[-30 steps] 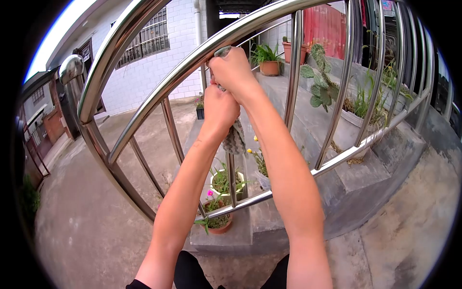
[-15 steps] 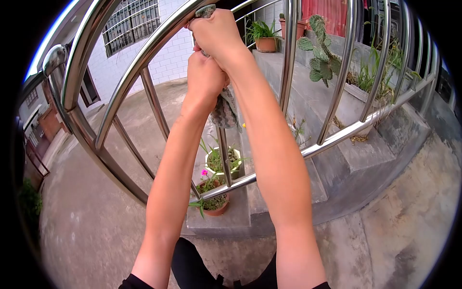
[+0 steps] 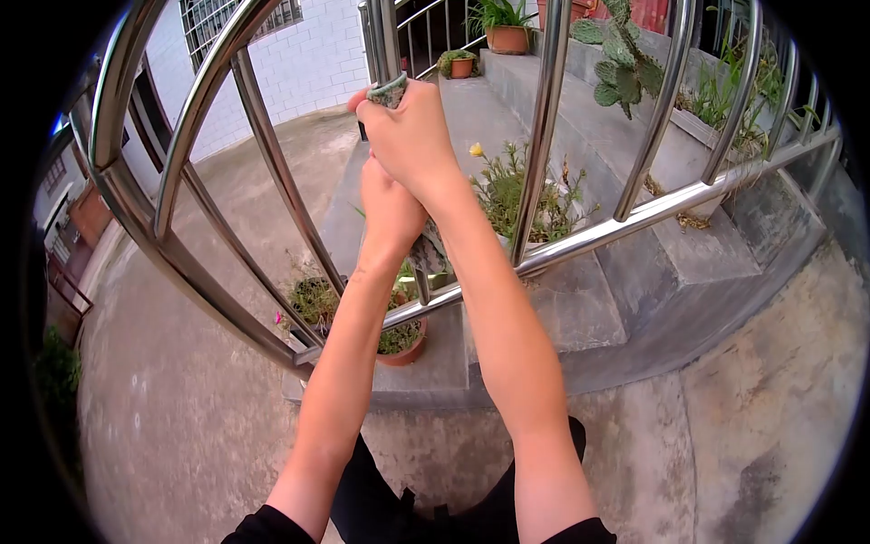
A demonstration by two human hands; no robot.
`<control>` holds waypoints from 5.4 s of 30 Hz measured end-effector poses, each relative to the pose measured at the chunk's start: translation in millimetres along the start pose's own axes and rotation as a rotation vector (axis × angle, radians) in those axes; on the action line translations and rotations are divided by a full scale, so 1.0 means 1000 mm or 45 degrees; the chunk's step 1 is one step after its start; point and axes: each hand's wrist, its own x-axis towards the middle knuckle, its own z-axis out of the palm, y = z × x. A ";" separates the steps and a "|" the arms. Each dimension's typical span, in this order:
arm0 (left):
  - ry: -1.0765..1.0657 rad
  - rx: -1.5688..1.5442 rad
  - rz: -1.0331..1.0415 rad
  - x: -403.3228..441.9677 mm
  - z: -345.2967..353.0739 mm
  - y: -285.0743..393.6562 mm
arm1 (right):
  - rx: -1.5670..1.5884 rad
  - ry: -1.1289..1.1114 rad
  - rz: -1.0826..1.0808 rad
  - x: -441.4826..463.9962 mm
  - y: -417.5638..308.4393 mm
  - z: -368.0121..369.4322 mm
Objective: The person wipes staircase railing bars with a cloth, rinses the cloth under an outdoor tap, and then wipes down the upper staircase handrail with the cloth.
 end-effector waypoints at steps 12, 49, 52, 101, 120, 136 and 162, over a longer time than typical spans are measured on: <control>-0.039 0.010 -0.266 -0.084 -0.003 -0.068 | -0.173 0.155 0.157 -0.088 0.066 0.003; 0.057 -0.071 -0.266 0.103 -0.001 0.095 | -0.676 0.193 0.216 0.105 -0.068 -0.003; 0.006 -0.128 -0.461 0.093 -0.006 0.087 | -0.627 0.082 0.139 0.094 -0.084 -0.003; 0.002 0.249 -0.427 -0.110 0.000 -0.076 | -0.320 0.379 0.152 -0.096 0.082 0.012; 0.038 0.116 -0.287 -0.080 -0.002 -0.054 | -0.412 0.383 0.260 -0.059 0.068 0.008; 0.161 -0.039 0.102 0.088 0.012 0.072 | -0.068 0.194 -0.061 0.103 -0.087 0.013; 0.051 -0.019 -0.287 -0.118 0.003 -0.099 | -0.268 0.366 0.162 -0.103 0.100 0.008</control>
